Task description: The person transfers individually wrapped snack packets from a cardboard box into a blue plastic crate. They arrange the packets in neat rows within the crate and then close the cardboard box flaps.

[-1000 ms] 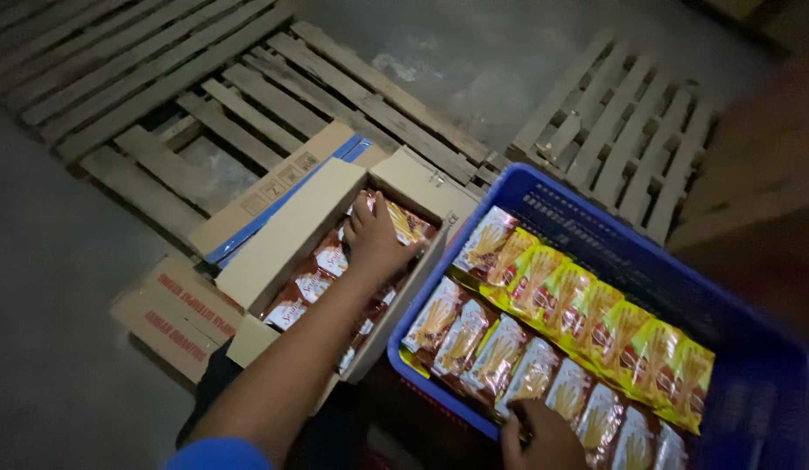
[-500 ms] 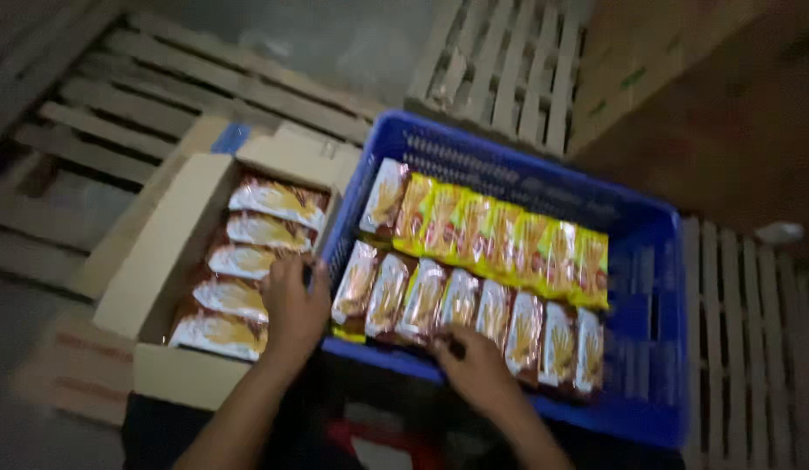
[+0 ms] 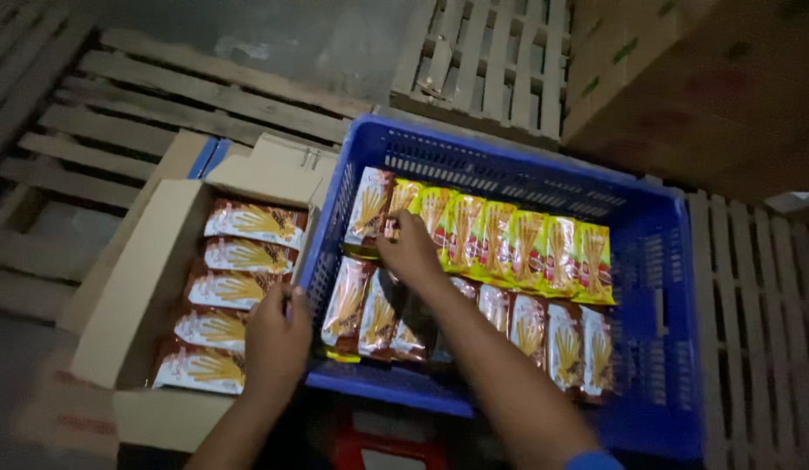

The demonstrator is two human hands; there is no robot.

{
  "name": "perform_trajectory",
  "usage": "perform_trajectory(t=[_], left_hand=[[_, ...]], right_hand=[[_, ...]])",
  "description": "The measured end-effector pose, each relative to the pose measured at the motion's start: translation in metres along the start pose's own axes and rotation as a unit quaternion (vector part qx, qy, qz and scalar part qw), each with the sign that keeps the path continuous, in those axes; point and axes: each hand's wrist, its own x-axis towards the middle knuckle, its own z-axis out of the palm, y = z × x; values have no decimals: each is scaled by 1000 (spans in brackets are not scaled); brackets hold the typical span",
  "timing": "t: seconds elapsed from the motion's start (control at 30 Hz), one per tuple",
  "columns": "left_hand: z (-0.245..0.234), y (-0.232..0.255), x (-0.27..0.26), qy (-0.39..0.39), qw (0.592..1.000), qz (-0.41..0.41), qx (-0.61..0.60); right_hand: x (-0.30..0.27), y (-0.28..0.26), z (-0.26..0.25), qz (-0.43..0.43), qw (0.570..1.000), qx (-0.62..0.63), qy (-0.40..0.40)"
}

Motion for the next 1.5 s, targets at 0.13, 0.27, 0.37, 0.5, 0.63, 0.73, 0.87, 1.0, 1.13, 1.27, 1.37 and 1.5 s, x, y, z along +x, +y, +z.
perform_trajectory(t=[0.13, 0.27, 0.37, 0.5, 0.63, 0.73, 0.87, 1.0, 1.13, 1.27, 1.37, 1.5], left_hand=[[6, -8, 3, -28, 998, -48, 9], [-3, 5, 4, -56, 995, -87, 4], [2, -5, 6, -50, 997, -66, 0], [3, -8, 3, -76, 989, -126, 30], [8, -14, 0, -66, 985, -157, 33], [9, -17, 0, -64, 985, -155, 31], [15, -29, -1, -51, 991, -116, 42], [8, -17, -1, -62, 989, -132, 21], [4, -11, 3, -59, 991, -116, 15], [0, -5, 6, -59, 996, -70, -25], [0, 1, 8, -62, 993, -97, -5], [2, 0, 11, -49, 997, -61, -14]], right_hand=[[32, 8, 43, -98, 986, -48, 127], [25, -6, 53, -81, 978, -178, 66], [25, 7, 53, -126, 973, -179, 76], [16, 2, 43, -120, 976, -173, 48], [12, 8, 46, -174, 963, -168, 122], [14, 14, 51, -179, 953, -195, 148], [15, 7, 49, -99, 953, -252, 137], [15, -7, 28, 55, 927, -368, 54], [18, 0, 11, 92, 929, -357, 24], [26, 26, 9, -2, 922, -382, 57], [17, 15, -20, -31, 928, -371, -7], [-16, 0, -61, -49, 947, -313, -52]])
